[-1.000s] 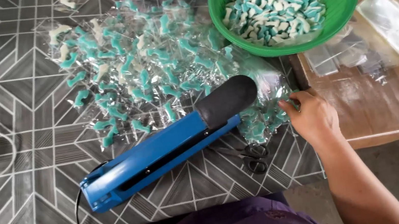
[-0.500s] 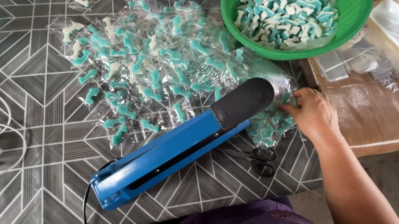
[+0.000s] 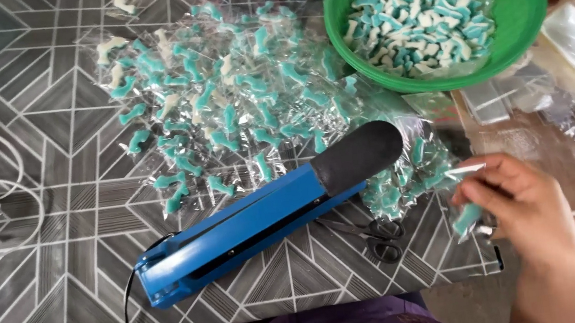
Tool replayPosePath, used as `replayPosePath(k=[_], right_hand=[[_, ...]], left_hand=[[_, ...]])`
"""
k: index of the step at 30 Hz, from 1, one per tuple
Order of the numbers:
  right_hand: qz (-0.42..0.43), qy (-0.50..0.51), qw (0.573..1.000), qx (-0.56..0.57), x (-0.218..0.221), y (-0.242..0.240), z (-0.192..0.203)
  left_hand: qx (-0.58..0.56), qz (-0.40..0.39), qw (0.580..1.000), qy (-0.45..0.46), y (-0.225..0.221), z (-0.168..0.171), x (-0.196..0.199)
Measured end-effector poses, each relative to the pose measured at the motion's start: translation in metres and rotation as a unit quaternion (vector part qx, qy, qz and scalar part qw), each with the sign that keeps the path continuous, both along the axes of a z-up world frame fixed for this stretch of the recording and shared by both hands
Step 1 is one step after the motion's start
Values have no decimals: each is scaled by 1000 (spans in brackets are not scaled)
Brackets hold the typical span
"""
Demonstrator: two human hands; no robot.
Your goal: Sealing individual blue and white candies into small plastic bags using a manual heat sealer.
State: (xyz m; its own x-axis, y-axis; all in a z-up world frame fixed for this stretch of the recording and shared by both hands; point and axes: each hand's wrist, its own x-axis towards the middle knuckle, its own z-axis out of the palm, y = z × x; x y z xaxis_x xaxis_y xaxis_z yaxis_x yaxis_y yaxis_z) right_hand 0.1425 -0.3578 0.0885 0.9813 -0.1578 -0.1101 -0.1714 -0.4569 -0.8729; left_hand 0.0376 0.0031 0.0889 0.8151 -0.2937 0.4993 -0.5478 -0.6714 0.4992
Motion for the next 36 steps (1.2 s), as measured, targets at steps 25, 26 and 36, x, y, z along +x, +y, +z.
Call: replayPosePath(k=[25,26,36], right_hand=[[109,74,988,-82,12,164,-33],[93,76,990,-70,12,163,-34],[104,26,994,-13,16,169,-22]], left_hand=[[-457,102,731,497,-12,-38,66],[-481,93,688,536,-11,-35,69],[-434,68,706,556,-14,-39,69]])
